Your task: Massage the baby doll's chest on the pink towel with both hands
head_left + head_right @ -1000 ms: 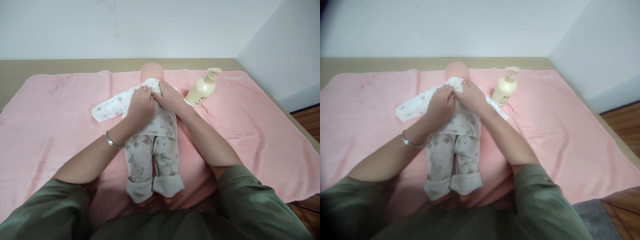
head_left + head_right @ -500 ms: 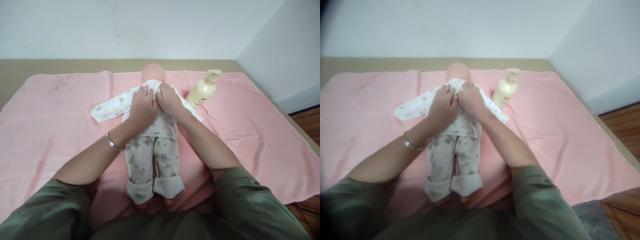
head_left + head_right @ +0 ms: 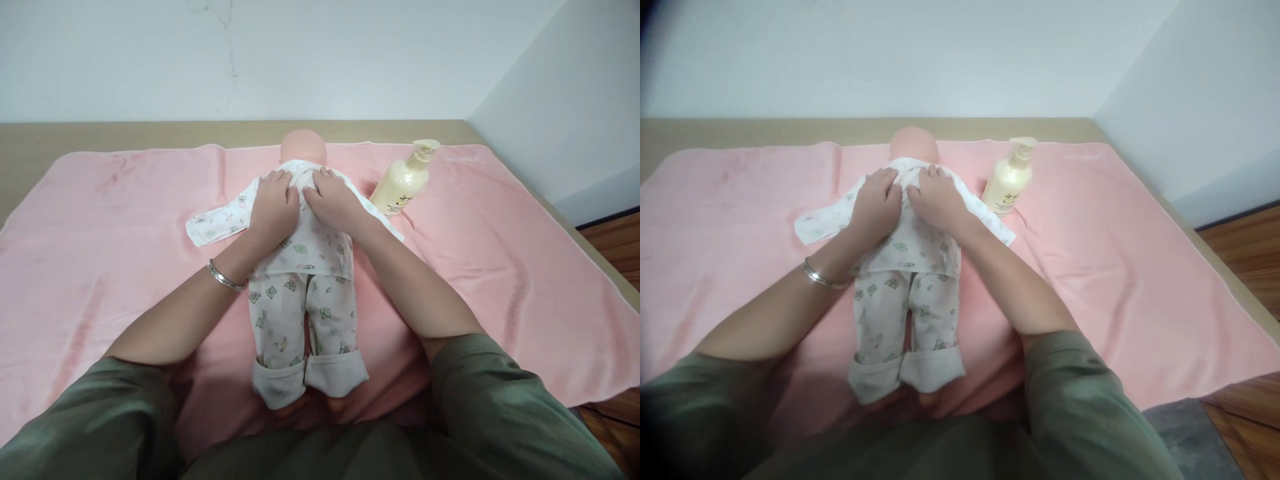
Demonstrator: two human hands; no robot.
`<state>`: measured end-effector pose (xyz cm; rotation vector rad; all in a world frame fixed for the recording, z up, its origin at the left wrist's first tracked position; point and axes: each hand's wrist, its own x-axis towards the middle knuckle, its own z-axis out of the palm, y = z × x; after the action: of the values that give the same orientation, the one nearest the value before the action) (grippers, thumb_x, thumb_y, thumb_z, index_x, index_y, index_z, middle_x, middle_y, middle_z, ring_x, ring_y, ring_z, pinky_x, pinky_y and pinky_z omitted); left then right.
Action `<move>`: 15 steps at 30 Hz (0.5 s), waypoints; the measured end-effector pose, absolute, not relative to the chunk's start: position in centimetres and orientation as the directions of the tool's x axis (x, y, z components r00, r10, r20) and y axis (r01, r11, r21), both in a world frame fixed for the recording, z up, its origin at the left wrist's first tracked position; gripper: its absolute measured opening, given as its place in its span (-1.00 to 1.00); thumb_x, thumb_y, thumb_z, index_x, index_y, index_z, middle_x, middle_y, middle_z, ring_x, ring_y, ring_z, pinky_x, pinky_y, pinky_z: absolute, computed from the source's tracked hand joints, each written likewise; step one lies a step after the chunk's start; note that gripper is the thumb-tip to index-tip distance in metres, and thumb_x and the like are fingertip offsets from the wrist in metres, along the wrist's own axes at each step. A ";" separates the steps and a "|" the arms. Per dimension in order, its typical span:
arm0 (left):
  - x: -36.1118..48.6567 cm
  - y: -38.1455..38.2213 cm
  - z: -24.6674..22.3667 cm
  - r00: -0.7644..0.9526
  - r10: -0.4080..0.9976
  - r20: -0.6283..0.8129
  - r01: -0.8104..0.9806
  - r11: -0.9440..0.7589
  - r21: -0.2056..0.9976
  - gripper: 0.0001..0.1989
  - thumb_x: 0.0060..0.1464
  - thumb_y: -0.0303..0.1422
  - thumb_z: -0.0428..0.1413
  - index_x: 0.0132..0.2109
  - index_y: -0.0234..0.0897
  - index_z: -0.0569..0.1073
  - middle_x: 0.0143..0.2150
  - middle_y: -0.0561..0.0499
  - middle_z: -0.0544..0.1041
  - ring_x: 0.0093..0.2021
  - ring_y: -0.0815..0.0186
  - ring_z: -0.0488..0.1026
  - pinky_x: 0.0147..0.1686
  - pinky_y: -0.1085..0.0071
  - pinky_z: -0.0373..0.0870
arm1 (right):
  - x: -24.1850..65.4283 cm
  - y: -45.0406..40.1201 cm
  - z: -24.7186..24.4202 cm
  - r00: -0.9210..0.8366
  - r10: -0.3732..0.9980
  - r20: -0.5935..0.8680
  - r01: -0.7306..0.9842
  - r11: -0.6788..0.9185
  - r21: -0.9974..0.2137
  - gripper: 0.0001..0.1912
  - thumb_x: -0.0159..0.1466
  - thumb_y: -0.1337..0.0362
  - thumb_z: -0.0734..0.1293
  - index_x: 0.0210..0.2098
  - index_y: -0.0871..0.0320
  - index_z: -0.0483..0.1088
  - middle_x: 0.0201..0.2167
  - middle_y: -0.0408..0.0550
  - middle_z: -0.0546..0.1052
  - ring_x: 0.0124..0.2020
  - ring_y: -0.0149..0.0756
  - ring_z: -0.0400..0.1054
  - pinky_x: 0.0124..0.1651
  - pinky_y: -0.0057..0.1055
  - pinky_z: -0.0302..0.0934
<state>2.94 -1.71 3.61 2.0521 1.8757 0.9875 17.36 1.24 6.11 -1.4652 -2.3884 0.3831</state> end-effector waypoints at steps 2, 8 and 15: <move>3.5 -2.3 3.5 0.007 0.935 0.355 0.820 -0.208 0.533 -0.54 0.27 -0.37 -0.13 0.17 -0.37 0.50 0.33 -0.28 0.48 0.42 -0.02 0.31 0.51 -0.06 0.07 | 17.9 2.5 5.5 -0.418 0.895 0.156 0.785 0.442 -0.433 -0.52 0.48 0.23 0.04 0.19 0.42 0.33 0.29 0.39 0.42 0.31 0.12 0.29 0.39 0.05 0.15; 2.3 -1.1 3.0 -0.042 0.934 0.354 0.739 -0.210 0.641 -0.53 0.17 -0.34 -0.06 0.15 -0.21 0.55 0.30 -0.11 0.54 0.37 0.06 0.39 0.48 0.03 0.22 | 17.6 1.1 5.7 -0.433 0.886 0.167 0.818 0.464 -0.341 -0.51 0.49 0.24 0.02 0.18 0.44 0.34 0.23 0.40 0.47 0.27 0.13 0.34 0.38 0.06 0.17; 1.5 -0.6 3.2 -0.059 0.939 0.340 0.731 -0.192 0.655 -0.59 0.22 -0.36 -0.12 0.04 -0.22 0.57 0.14 -0.17 0.62 0.20 0.02 0.50 0.34 0.03 0.39 | 16.3 -1.5 6.2 -0.493 0.850 0.185 0.811 0.526 -0.257 -0.48 0.44 0.38 0.04 0.28 0.53 0.27 0.36 0.45 0.35 0.44 0.14 0.18 0.45 0.06 0.12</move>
<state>1.52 -0.58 3.16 1.9454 1.7969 1.0982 16.33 -1.52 6.22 -1.3892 -2.4807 0.1948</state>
